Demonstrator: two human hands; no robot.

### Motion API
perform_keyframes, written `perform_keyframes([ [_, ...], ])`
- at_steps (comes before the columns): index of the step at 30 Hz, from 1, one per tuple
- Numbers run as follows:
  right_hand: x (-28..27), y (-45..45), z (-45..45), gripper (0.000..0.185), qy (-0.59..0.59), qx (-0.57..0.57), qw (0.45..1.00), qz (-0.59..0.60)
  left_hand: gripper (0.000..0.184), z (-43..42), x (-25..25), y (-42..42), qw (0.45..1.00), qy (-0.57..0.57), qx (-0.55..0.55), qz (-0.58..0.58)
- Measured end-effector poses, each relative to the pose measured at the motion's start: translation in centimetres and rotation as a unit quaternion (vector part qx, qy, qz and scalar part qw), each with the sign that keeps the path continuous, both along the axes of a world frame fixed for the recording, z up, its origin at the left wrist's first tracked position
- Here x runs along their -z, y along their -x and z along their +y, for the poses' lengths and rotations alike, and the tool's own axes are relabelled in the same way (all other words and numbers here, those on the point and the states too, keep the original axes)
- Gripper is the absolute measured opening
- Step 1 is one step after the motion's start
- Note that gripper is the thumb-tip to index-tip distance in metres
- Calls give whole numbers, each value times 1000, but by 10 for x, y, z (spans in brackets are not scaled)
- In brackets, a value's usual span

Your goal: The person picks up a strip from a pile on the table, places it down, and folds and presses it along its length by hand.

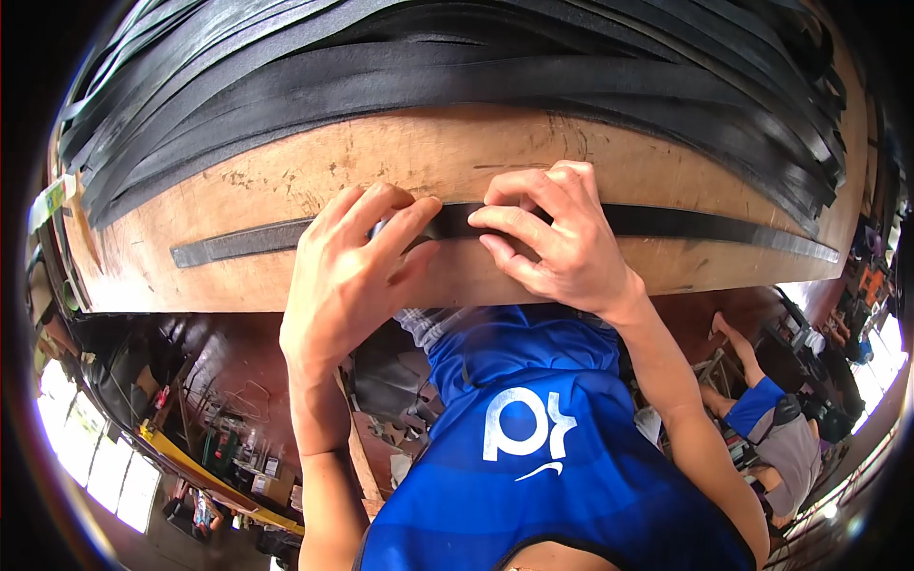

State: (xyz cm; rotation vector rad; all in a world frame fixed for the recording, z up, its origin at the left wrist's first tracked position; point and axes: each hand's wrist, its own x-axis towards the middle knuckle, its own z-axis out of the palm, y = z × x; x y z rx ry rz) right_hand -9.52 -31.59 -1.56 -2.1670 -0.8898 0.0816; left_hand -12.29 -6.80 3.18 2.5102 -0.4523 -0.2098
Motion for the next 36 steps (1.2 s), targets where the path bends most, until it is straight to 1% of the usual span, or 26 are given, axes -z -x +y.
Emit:
perform_keyframes([
  [5, 3, -2, 1, 28, -1, -3, 999, -44, 45, 2, 3, 0, 1000, 19, 2, -5],
  [9, 3, -2, 1, 36, -5, -6, 998, -62, 41, 0, -1, -2, 1000, 19, -2, -8],
  [10, 3, -2, -1, 41, 9, -5, 998, -61, 41, -1, -1, -1, 1000, 18, -3, -8],
  [11, 1, -1, -3, 41, 8, -5, 998, -64, 40, -1, -2, -1, 1000, 17, -4, -8],
  [13, -1, -1, -7, 44, 20, 14, 999, -29, 39, -3, -4, 0, 1000, 9, -8, -4],
  [15, 4, -2, -9, 44, 22, 6, 999, -27, 39, -7, -7, 1, 1000, 2, -12, 1],
  [17, 6, -3, -9, 42, 11, -4, 1000, -21, 38, -18, -13, 2, 996, -88, -10, 0],
  [18, 6, -4, -8, 42, 10, -4, 1000, -22, 38, -22, -16, 1, 996, -90, -10, -1],
  [20, 6, -4, -8, 42, 4, -4, 1000, -23, 37, -29, -20, -3, 990, -135, 13, -49],
  [21, 6, -4, -8, 42, 1, -3, 1000, -23, 37, -28, -21, -4, 989, -137, 14, -49],
  [23, 7, -5, -7, 42, -11, -1, 1000, -23, 33, -27, -24, -7, 999, 10, -9, -39],
  [24, 7, -5, -7, 42, -12, 3, 1000, -24, 31, -30, -24, -5, 996, 37, -68, 46],
  [25, 8, -5, -6, 42, -19, 2, 999, -25, 31, -34, -26, -6, 996, 36, -65, 47],
  [27, 9, -5, -7, 42, -29, 0, 999, -22, 31, -41, -30, -5, 995, 76, -42, 49],
  [28, 8, -6, -7, 41, -40, 1, 999, -16, 31, -43, -29, -7, 995, 73, -43, 52],
  [30, 9, -5, -8, 41, -54, 5, 999, -8, 30, -45, -26, -14, 981, 186, -46, 32],
  [31, 11, -4, -7, 41, -50, 2, 999, -11, 30, -44, -26, -13, 981, 184, -43, 32],
  [33, 11, -5, -8, 40, -46, 6, 999, -14, 30, -41, -24, -10, 978, 170, -97, 74],
  [34, 10, -4, -7, 41, -46, 5, 999, -12, 27, -43, -24, -7, 977, 161, -112, 82],
  [35, 10, -4, -7, 41, -48, 2, 999, -11, 27, -47, -26, -6, 977, 160, -113, 82],
  [36, 10, -4, -7, 43, -50, 4, 999, -9, 26, -53, -29, -6, 980, 167, -88, 69],
])
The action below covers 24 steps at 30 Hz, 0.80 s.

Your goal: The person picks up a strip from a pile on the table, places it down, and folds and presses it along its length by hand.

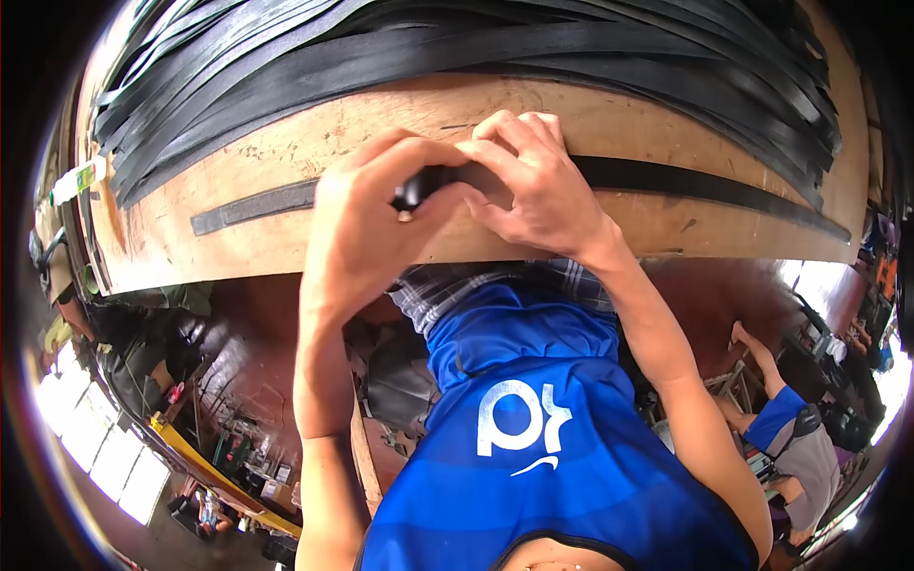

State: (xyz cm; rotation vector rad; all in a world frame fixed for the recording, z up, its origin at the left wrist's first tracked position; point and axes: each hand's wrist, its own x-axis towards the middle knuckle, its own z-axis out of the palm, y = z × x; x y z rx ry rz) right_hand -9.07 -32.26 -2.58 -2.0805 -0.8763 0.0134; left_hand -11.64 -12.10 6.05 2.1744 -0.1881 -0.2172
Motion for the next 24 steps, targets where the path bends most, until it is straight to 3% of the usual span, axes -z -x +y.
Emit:
perform_keyframes([
  [2, 2, -2, -2, 44, -8, -4, 1000, 5, 26, -10, -7, 0, 999, 31, 32, -15],
  [7, 0, -2, 0, 49, 19, -2, 1000, 0, 26, -11, 0, 1, 998, 59, -12, 32],
  [10, -2, -5, -3, 49, 15, -5, 1000, 11, 27, -9, -4, 8, 964, 255, -11, 72],
  [11, -3, -5, -4, 49, 9, -10, 1000, 19, 27, -8, -7, 9, 964, 255, -13, 72],
  [14, -1, -2, -5, 50, 3, -3, 1000, 19, 27, 0, -14, 7, 988, 115, -79, 71],
  [17, -7, -1, -13, 50, 9, 0, 1000, 13, 37, 34, -11, 12, 998, -6, -38, 45],
  [22, -9, 0, -19, 47, 39, -18, 999, 1, 39, 54, 3, 14, 992, -106, 45, 52],
  [24, -13, -2, -21, 43, 57, -16, 998, -14, 39, 56, 10, 12, 993, -99, 47, 38],
])
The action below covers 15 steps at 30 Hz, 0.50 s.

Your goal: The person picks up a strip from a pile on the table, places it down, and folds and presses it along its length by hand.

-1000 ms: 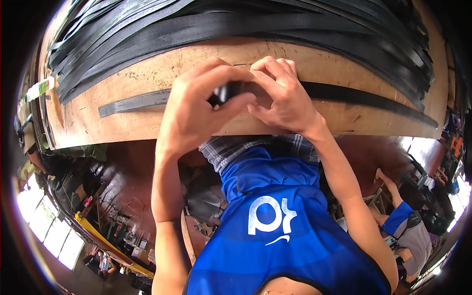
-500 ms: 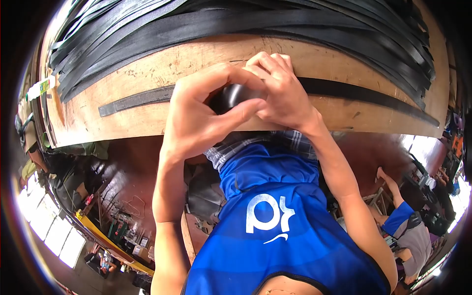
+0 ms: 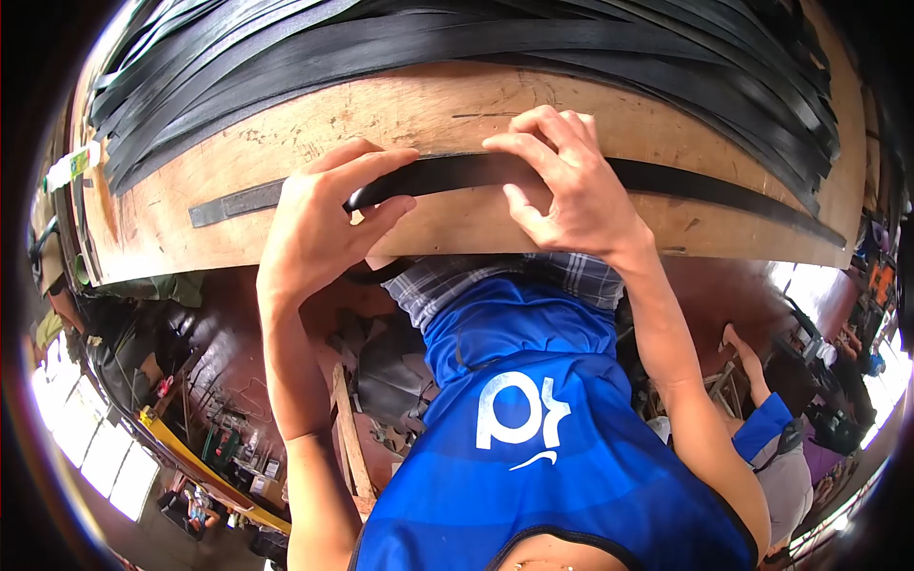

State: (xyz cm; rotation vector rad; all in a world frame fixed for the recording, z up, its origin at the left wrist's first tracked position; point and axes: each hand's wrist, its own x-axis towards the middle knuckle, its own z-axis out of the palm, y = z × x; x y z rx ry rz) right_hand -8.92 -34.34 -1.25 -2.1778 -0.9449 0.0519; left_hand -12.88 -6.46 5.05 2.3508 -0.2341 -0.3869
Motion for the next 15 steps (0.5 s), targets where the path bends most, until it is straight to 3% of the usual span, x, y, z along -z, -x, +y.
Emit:
perform_keyframes([
  [5, -14, 2, -26, 40, 72, 41, 997, 4, 37, 1, 8, -5, 998, 19, 25, -58],
  [7, -8, 2, -32, 37, 21, 32, 999, 34, 37, 0, 9, -4, 998, 23, 14, -52],
  [15, -14, 0, -40, 37, 37, 43, 997, 58, 40, -10, 9, -3, 996, 46, 30, -64],
])
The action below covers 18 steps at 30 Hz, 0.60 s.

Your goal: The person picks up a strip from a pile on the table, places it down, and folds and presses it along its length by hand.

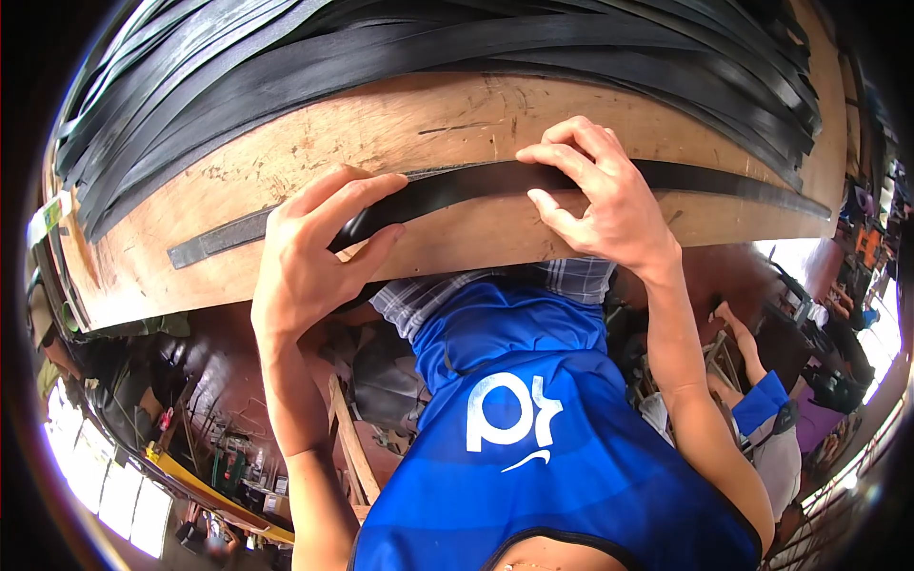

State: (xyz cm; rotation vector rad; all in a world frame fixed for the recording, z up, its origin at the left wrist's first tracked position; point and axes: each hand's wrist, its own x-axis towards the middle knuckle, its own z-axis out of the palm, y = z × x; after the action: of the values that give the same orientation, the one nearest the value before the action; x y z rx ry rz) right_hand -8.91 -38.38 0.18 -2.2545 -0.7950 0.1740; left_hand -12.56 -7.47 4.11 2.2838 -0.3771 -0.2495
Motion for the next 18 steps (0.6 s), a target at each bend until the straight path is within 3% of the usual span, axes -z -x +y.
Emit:
perform_keyframes([
  [9, 16, 3, 13, 42, -62, -1, 998, 0, 41, 6, -3, -5, 997, 36, -14, 66],
  [18, 13, 3, 14, 43, -38, -4, 999, -6, 43, -2, 0, -3, 1000, 1, 0, -5],
])
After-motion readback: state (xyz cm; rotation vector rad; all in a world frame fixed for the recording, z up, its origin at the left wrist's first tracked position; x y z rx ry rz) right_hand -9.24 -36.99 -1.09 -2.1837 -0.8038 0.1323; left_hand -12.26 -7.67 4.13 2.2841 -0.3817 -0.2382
